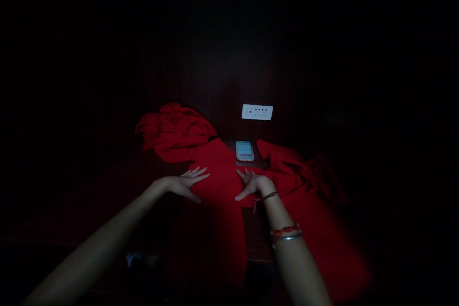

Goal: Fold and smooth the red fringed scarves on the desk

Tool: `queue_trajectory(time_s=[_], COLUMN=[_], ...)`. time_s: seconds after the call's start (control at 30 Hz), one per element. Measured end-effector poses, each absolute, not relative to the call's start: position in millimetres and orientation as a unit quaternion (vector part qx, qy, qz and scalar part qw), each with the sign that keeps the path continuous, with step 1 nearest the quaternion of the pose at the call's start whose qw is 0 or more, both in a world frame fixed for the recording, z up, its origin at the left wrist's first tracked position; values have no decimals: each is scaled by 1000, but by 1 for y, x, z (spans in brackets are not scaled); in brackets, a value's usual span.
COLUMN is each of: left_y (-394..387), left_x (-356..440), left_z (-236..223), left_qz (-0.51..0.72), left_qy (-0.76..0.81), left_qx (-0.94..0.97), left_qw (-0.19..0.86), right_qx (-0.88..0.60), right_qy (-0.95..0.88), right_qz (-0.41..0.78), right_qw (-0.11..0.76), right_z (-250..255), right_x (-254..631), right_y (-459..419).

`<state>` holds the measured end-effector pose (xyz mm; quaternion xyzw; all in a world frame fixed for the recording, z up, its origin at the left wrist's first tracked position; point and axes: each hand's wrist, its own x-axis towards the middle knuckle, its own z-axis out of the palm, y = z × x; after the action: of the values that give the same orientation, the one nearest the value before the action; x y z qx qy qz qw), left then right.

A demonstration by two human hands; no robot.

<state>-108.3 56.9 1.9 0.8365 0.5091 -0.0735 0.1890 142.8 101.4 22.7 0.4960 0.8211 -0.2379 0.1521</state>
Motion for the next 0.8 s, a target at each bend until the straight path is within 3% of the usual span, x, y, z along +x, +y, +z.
queue_trajectory(time_s=[0.13,0.3,0.5,0.8], left_y=[58,58,56,59], left_x=[-108,-108,-105,-108], left_z=[1,0,4,-2], left_qz=[-69,-66,-62,-45], left_qy=[511,508,519,505], left_qx=[836,837,830,842], left_qw=[187,193,195,185], right_qx=[440,403,348,327], right_qy=[866,909,936,941], right_qz=[-229,-74,33,-77], right_qw=[61,-70,-46,40], right_z=[25,15,5,39], right_x=[153,153,165,168], right_y=[93,58,34,52])
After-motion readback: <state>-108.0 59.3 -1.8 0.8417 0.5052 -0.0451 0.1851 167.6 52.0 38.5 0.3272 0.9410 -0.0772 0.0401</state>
